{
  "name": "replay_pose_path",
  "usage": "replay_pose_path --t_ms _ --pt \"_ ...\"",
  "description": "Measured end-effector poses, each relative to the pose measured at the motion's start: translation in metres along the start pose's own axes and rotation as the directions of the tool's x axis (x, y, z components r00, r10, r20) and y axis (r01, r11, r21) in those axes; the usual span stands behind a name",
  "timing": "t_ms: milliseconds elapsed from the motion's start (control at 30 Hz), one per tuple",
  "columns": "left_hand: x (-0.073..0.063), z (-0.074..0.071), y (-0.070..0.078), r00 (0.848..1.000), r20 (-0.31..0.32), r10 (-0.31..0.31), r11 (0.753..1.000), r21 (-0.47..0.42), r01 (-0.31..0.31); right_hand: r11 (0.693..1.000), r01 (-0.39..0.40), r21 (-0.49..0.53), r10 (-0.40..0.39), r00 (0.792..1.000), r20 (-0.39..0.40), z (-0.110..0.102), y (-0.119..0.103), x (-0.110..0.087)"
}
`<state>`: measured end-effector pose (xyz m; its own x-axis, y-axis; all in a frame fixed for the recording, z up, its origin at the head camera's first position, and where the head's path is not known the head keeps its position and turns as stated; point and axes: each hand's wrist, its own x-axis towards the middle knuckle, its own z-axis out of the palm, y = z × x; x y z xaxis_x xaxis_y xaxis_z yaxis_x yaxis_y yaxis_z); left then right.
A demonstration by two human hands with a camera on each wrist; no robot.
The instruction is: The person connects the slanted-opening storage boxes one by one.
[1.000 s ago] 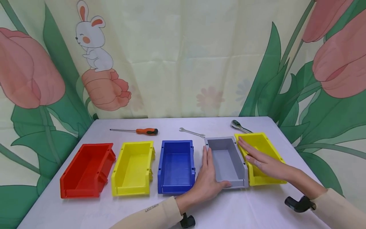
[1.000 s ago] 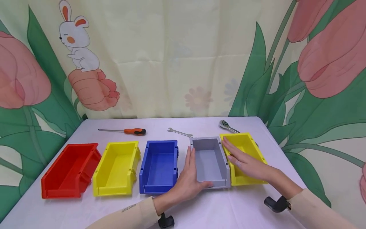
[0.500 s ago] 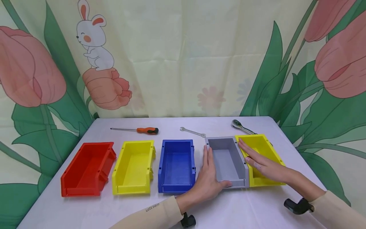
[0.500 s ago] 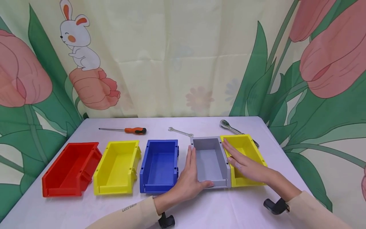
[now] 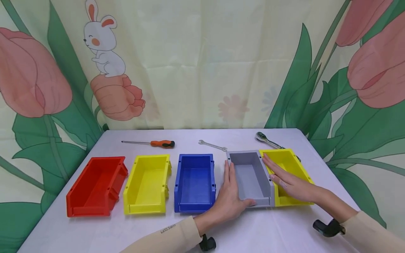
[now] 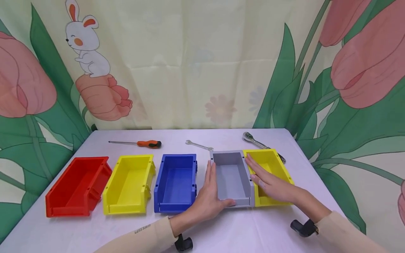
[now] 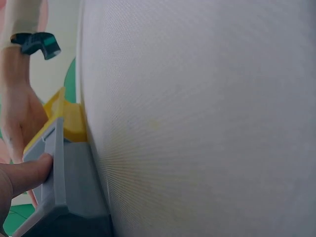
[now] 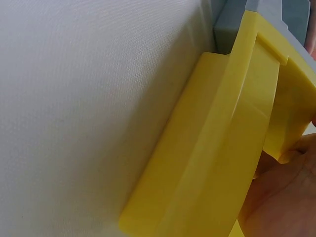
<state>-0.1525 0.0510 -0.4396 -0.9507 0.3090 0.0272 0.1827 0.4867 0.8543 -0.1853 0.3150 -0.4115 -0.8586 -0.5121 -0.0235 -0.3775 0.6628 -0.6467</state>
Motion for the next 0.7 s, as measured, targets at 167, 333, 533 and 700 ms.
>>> replay_pose_path --t_ms 167,333,533,700 --pt "0.000 0.001 0.000 1.000 -0.004 -0.002 1.000 -0.003 0.002 1.000 0.000 0.020 0.000 1.000 -0.007 0.002 0.000 0.001" --pt "0.001 0.003 0.002 1.000 -0.018 -0.013 1.000 -0.009 0.012 0.998 0.031 0.060 -0.029 0.999 -0.036 0.005 0.002 0.001" --pt "0.000 0.002 0.007 0.999 -0.011 -0.033 0.998 0.044 0.033 0.996 0.035 0.080 -0.030 0.998 -0.060 0.009 0.005 -0.002" --pt "-0.003 -0.014 0.019 0.999 0.009 0.036 0.993 0.113 -0.036 0.998 -0.025 0.065 0.029 0.997 -0.067 0.010 0.003 -0.002"
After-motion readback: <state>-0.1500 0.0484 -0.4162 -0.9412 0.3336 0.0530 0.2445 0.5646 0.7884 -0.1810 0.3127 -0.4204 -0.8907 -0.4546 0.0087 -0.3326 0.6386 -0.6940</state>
